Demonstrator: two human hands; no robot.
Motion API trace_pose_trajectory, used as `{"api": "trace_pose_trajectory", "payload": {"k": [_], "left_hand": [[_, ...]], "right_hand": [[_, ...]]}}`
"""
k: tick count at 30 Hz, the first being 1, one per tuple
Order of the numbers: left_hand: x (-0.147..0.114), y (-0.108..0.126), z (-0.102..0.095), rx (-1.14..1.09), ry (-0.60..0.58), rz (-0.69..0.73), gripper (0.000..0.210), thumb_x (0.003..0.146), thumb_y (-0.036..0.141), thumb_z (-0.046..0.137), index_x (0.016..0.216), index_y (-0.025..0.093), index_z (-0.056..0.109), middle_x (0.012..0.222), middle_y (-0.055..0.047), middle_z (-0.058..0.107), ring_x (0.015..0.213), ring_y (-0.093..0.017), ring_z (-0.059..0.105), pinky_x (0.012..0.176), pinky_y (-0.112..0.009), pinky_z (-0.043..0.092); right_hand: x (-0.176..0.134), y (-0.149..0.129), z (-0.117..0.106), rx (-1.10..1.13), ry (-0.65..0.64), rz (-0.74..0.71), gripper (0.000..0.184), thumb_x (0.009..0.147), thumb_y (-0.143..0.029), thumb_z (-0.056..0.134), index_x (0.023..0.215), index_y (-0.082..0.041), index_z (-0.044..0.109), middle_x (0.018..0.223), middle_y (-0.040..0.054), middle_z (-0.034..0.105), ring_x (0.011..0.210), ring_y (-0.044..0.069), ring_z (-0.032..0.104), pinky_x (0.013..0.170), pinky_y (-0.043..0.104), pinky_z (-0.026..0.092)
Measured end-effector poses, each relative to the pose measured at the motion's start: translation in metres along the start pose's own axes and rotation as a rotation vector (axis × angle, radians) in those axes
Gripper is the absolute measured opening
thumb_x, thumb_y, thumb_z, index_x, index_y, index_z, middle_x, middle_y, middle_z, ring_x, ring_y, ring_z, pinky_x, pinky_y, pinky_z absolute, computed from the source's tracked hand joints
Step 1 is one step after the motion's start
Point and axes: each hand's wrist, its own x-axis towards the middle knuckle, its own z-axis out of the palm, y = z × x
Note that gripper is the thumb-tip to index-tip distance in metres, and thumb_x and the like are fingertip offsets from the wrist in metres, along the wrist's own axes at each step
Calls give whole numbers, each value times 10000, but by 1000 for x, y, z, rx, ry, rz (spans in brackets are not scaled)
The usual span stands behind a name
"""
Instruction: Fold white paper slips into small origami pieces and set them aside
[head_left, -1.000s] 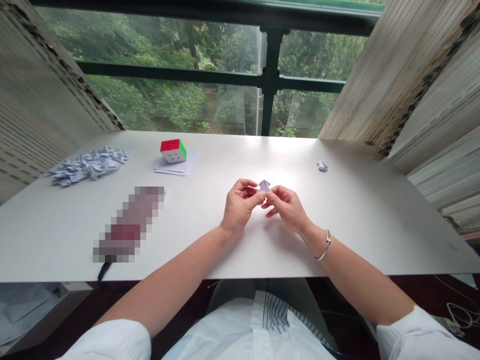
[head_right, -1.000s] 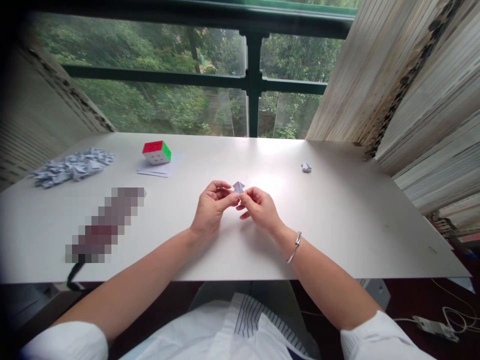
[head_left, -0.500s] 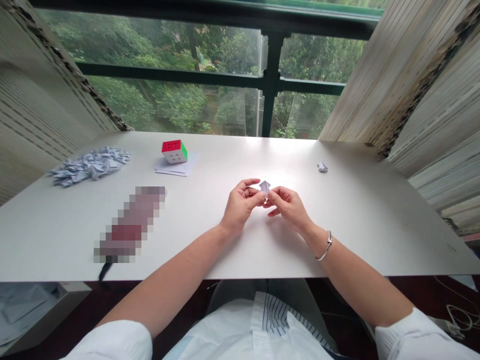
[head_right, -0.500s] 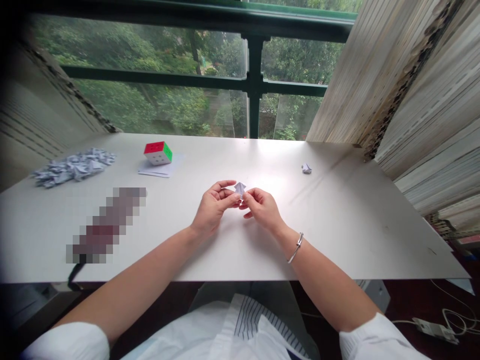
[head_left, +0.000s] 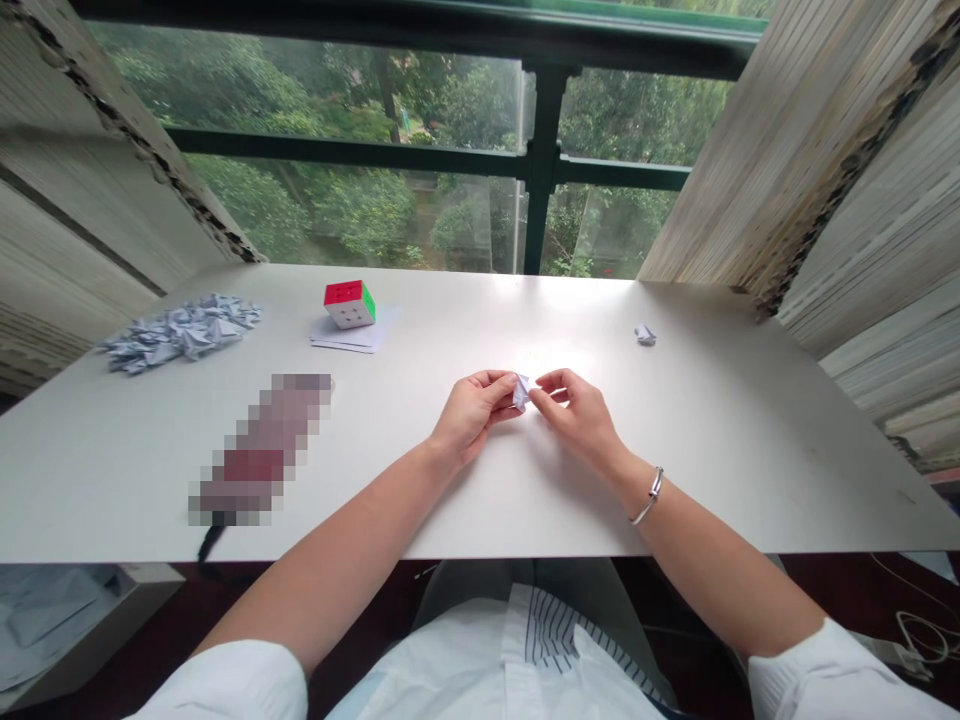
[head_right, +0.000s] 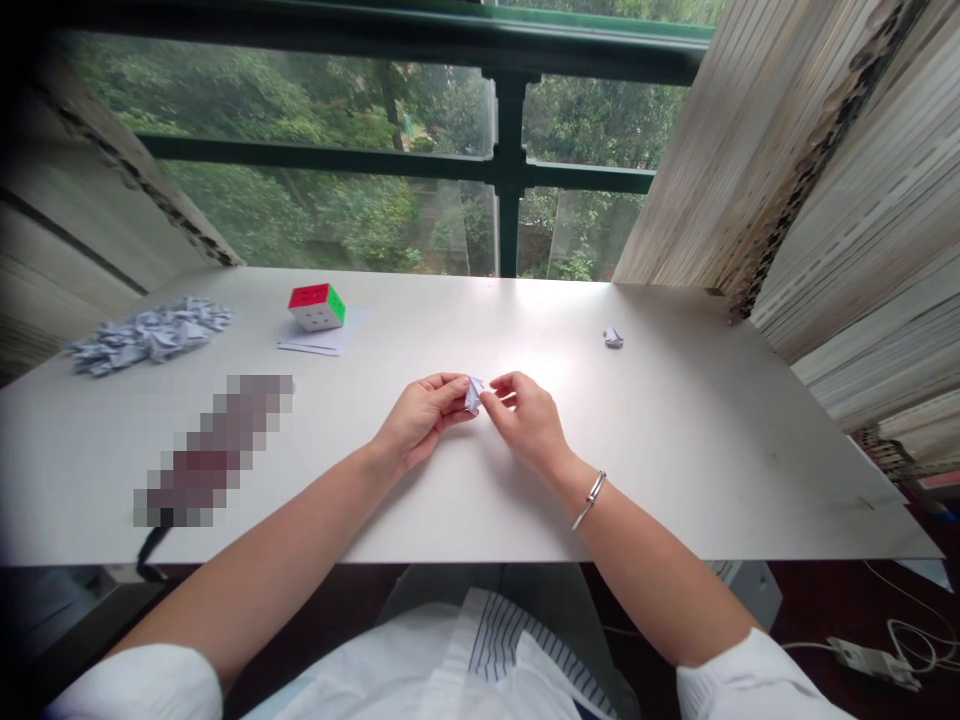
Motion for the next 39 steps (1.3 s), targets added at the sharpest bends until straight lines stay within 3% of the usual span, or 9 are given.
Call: {"api": "trace_pose_trajectory", "payload": {"k": [2, 4, 10, 22, 29, 33, 39], "left_hand": [[0, -1, 1, -33, 34, 9, 257, 745, 310, 772, 882, 124, 661, 805, -64, 706, 712, -127, 666, 680, -250, 558], [-1, -2, 3, -51, 42, 21, 246, 758, 294, 763, 898, 123, 655, 797, -58, 702, 699, -118, 663, 681, -242, 557], [-3, -5, 4, -40, -50, 30, 263, 778, 315, 752, 914, 125, 631, 810, -62, 706, 701, -121, 671, 722, -268, 563], [-5, 1, 8, -146, -65, -28, 241, 915, 309, 587, 1103, 157, 594, 873, -83, 708, 721, -125, 688, 714, -252, 551], [-2, 1, 8, -218, -22, -28, 217, 916, 250, 576, 1109, 151, 582, 886, -94, 702, 775, -137, 691, 759, -264, 554], [2, -1, 4, -265, 9, -17, 212, 907, 201, 569, 1112, 146, 574, 1024, -127, 692, 851, -147, 695, 818, -283, 559], [2, 0, 2, -307, -49, -61, 243, 907, 203, 550, 1141, 141, 555, 1060, -158, 690, 895, -185, 701, 844, -336, 567]], "right_hand": [[-3, -1, 3, -146, 110, -143, 247, 869, -432, 592, 961, -205, 619, 969, 78, 682, 818, 190, 659, 640, 302, 536], [-7, -2, 5, -285, 136, -223, 259, 884, -446, 576, 994, -214, 611, 1000, 81, 677, 853, 197, 649, 640, 294, 514], [-13, -6, 7, -609, 164, -276, 298, 901, -494, 553, 1005, -219, 605, 1038, 77, 663, 915, 217, 622, 547, 269, 398], [-10, -3, 8, -521, 190, -272, 321, 887, -447, 574, 1105, -210, 577, 1064, 86, 663, 912, 217, 634, 620, 296, 472], [-11, -5, 7, -549, 180, -245, 301, 890, -453, 565, 1080, -224, 606, 1048, 76, 661, 842, 196, 624, 587, 281, 437], [-10, -4, 8, -536, 210, -245, 328, 883, -459, 575, 1103, -216, 591, 1049, 82, 663, 878, 207, 629, 622, 291, 460], [-9, -2, 8, -543, 218, -240, 325, 890, -433, 566, 1125, -210, 572, 1069, 97, 659, 931, 225, 628, 628, 301, 469]]}}
